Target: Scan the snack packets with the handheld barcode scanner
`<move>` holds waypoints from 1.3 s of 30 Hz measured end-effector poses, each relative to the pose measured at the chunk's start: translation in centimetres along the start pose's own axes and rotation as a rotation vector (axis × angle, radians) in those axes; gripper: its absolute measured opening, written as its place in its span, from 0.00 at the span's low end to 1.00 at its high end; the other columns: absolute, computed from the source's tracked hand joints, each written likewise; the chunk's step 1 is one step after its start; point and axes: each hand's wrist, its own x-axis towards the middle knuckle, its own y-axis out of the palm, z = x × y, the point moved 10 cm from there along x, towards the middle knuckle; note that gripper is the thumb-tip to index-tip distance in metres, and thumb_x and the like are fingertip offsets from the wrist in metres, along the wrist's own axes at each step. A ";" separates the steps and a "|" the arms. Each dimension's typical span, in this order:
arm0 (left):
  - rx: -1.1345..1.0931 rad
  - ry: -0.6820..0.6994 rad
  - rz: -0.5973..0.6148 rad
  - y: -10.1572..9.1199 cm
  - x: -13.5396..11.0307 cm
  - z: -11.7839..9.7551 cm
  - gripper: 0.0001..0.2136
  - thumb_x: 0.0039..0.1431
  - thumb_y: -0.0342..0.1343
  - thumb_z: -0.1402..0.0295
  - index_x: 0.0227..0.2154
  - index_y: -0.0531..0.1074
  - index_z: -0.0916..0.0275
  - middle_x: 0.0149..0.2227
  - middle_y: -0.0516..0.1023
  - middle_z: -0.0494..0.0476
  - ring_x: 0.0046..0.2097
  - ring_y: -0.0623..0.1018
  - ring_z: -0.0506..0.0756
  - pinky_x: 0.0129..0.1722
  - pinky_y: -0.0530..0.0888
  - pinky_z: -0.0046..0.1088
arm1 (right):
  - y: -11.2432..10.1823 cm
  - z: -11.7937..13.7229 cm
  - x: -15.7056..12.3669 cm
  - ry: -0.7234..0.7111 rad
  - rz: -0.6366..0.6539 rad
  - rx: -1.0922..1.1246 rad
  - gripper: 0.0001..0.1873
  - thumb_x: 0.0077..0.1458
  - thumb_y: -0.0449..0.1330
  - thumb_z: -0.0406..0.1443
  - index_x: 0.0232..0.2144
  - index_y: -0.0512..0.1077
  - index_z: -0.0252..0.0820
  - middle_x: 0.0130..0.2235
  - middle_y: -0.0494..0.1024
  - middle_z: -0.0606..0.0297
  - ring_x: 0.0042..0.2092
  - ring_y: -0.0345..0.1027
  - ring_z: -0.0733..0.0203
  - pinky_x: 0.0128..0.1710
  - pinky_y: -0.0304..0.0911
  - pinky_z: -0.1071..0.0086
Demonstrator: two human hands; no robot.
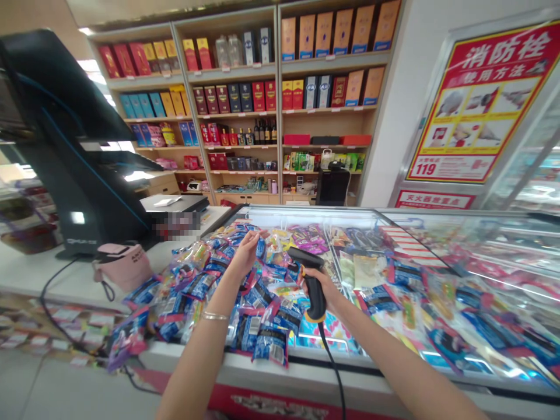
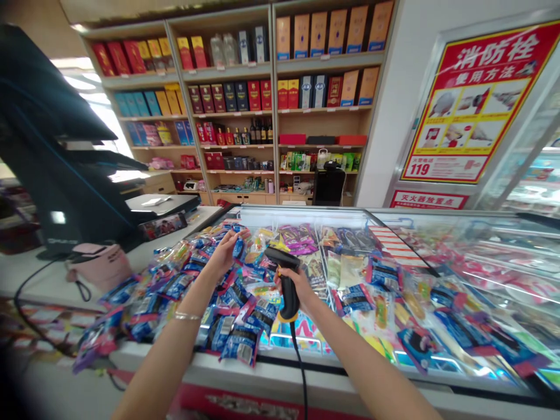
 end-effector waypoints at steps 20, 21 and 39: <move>-0.263 -0.359 -0.115 1.9 -1.8 3.3 0.10 0.60 0.51 0.69 0.43 0.73 0.62 0.42 0.80 0.61 0.37 0.81 0.59 0.35 0.79 0.37 | 1.9 0.4 -1.1 0.007 0.120 -0.330 0.12 0.43 0.63 0.42 0.20 0.70 0.38 0.16 0.70 0.67 0.17 0.62 0.66 0.17 0.57 0.72; -0.255 -0.370 -0.118 2.0 -1.9 3.3 0.11 0.60 0.51 0.69 0.44 0.73 0.62 0.42 0.80 0.61 0.37 0.81 0.58 0.34 0.79 0.36 | 1.9 0.4 -1.1 0.008 0.125 -0.341 0.13 0.43 0.63 0.42 0.19 0.70 0.38 0.16 0.70 0.67 0.17 0.62 0.66 0.17 0.57 0.72; -0.189 -0.477 -0.075 1.1 -1.8 5.0 0.13 0.58 0.54 0.66 0.46 0.72 0.63 0.36 0.81 0.60 0.40 0.81 0.59 0.36 0.79 0.33 | 2.3 0.9 -1.6 -0.001 0.162 -0.382 0.11 0.43 0.63 0.41 0.21 0.69 0.40 0.18 0.71 0.68 0.16 0.63 0.65 0.17 0.58 0.72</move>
